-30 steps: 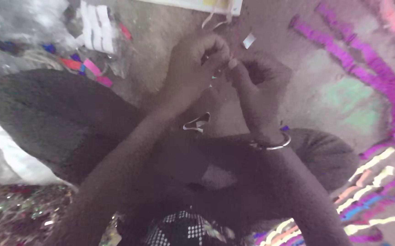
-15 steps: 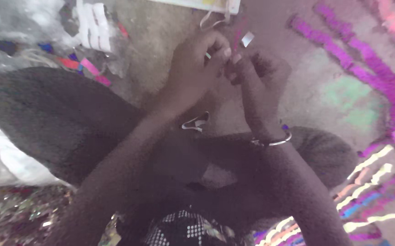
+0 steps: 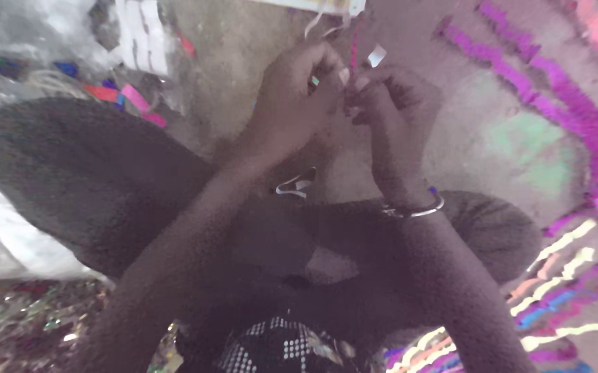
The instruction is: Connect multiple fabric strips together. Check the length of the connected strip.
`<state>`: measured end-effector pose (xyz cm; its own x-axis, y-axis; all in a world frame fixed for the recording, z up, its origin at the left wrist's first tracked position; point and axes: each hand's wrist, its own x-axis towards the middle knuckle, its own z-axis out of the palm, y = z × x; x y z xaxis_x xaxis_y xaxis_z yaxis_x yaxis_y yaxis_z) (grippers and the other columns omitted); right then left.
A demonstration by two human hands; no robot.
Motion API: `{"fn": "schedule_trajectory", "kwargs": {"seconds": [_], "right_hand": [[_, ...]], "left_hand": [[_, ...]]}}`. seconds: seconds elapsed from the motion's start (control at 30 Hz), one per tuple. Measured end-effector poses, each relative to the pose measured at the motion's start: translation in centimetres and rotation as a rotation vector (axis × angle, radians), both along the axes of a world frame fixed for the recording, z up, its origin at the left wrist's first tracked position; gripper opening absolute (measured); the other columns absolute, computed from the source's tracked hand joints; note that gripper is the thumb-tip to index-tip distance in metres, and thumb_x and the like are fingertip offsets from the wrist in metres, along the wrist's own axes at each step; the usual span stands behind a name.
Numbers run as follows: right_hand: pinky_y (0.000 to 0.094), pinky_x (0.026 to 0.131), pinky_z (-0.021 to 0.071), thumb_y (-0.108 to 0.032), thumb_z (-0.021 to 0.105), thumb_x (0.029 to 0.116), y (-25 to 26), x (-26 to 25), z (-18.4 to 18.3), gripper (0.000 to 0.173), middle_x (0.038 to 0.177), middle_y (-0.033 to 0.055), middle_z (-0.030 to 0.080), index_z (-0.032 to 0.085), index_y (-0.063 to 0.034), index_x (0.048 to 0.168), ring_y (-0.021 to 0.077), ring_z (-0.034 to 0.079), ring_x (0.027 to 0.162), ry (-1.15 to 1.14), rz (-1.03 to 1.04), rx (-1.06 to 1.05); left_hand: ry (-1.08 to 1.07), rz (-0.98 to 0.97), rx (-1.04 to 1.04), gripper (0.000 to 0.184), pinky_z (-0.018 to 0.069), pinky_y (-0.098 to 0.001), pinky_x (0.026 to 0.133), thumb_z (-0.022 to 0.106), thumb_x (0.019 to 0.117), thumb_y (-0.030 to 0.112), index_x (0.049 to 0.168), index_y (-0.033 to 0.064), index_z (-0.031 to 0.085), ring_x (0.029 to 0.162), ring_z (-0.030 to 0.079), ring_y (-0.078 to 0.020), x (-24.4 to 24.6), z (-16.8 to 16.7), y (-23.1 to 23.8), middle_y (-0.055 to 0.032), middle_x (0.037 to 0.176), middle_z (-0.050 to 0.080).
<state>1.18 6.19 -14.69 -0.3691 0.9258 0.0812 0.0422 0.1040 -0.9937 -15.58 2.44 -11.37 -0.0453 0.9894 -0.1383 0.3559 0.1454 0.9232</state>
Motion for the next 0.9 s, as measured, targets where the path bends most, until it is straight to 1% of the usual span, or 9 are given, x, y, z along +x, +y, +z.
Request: {"fn": "schedule_trajectory", "kwargs": {"seconds": [0.2,0.37,0.5,0.53,0.6,0.67,0.73,0.83,0.9], "right_hand": [[0.0257,0.066,0.0584,-0.009,0.058,0.1008,0.3,0.3,0.1,0.013,0.081,-0.0035,0.067,0.067,-0.0041,0.093,0.0045,0.065,0.073,-0.006,-0.028,-0.042],[0.0244,0.063,0.0567,-0.008,0.058,0.0995,0.6,0.2,-0.1,0.012,0.08,-0.0028,0.065,0.066,-0.004,0.091,0.0041,0.063,0.07,-0.023,-0.05,-0.011],[0.0226,0.064,0.0569,-0.008,0.06,0.0983,0.7,0.4,0.2,0.011,0.081,-0.0005,0.068,0.066,-0.003,0.091,0.0036,0.065,0.07,-0.129,-0.093,0.023],[0.0226,0.063,0.0563,-0.009,0.06,0.0978,0.7,0.3,0.1,0.011,0.08,-0.0006,0.068,0.066,-0.0031,0.09,0.0036,0.064,0.068,-0.146,-0.104,0.031],[0.0221,0.061,0.0549,-0.01,0.061,0.0981,0.6,0.1,0.0,0.013,0.076,-0.0019,0.064,0.066,-0.0038,0.088,0.0028,0.062,0.066,-0.165,-0.12,0.031],[0.0223,0.061,0.0553,-0.011,0.062,0.098,0.6,0.1,0.1,0.013,0.075,-0.0015,0.064,0.066,-0.0029,0.088,0.0031,0.062,0.064,-0.195,-0.135,0.017],[0.0222,0.061,0.0547,-0.015,0.062,0.099,0.6,0.1,0.3,0.016,0.075,-0.0016,0.065,0.066,-0.0035,0.089,0.0028,0.062,0.065,-0.277,-0.146,0.029],[0.0243,0.065,0.0541,-0.02,0.059,0.0988,1.3,0.9,0.5,0.02,0.08,0.0017,0.067,0.068,-0.0029,0.093,0.0047,0.063,0.07,-0.438,-0.126,0.103],[0.0288,0.067,0.0535,-0.028,0.061,0.0998,1.7,1.5,0.7,0.027,0.084,0.0047,0.067,0.069,-0.0023,0.098,0.0087,0.063,0.072,-0.571,-0.089,0.096]], "left_hand": [[0.043,0.026,0.0,0.019,0.061,-0.0247,0.073,0.053,0.1051,0.017,0.111,0.0023,0.063,0.081,0.068,-0.0052,0.2,-0.1,0.2,-0.0037,0.098,0.066],[0.036,0.035,-0.067,0.021,0.0601,-0.0274,0.075,0.05,0.106,0.018,0.111,0.0001,0.058,0.083,0.067,-0.007,-0.1,0.4,0.1,-0.0051,0.097,0.063],[0.036,0.147,-0.085,0.017,0.0538,-0.0186,0.067,0.056,0.1012,0.012,0.113,0.0005,0.058,0.072,0.06,0.0004,0.4,0.6,0.2,0.0003,0.089,0.06],[-0.006,0.159,-0.094,0.021,0.0536,-0.0178,0.067,0.056,0.1005,0.01,0.118,-0.001,0.055,0.073,0.06,0.0005,0.3,0.8,0.1,-0.0006,0.093,0.06],[-0.178,0.195,-0.132,0.024,0.0594,-0.0217,0.07,0.055,0.1018,0.008,0.123,-0.0008,0.049,0.078,0.065,-0.0037,0.1,1.1,0.1,-0.0032,0.1,0.06],[-0.367,0.251,-0.176,0.015,0.0606,-0.0263,0.073,0.05,0.1042,0.007,0.119,0.0039,0.048,0.077,0.066,-0.008,0.2,1.1,0.1,-0.0011,0.094,0.06],[-0.465,0.266,-0.21,0.011,0.0593,-0.0248,0.07,0.045,0.1056,0.006,0.115,0.0071,0.049,0.071,0.063,-0.0075,0.1,1.4,0.1,0.0022,0.085,0.058],[-0.565,0.253,-0.207,0.018,0.0574,-0.0233,0.064,0.043,0.1073,0.009,0.123,0.0105,0.051,0.069,0.061,-0.0077,-0.7,1.5,0.1,0.002,0.088,0.058],[-0.635,0.319,-0.208,0.017,0.0565,-0.0231,0.063,0.041,0.1075,0.01,0.117,0.0131,0.055,0.067,0.059,-0.0074,-1.2,1.6,0.3,0.0033,0.083,0.058]]}}
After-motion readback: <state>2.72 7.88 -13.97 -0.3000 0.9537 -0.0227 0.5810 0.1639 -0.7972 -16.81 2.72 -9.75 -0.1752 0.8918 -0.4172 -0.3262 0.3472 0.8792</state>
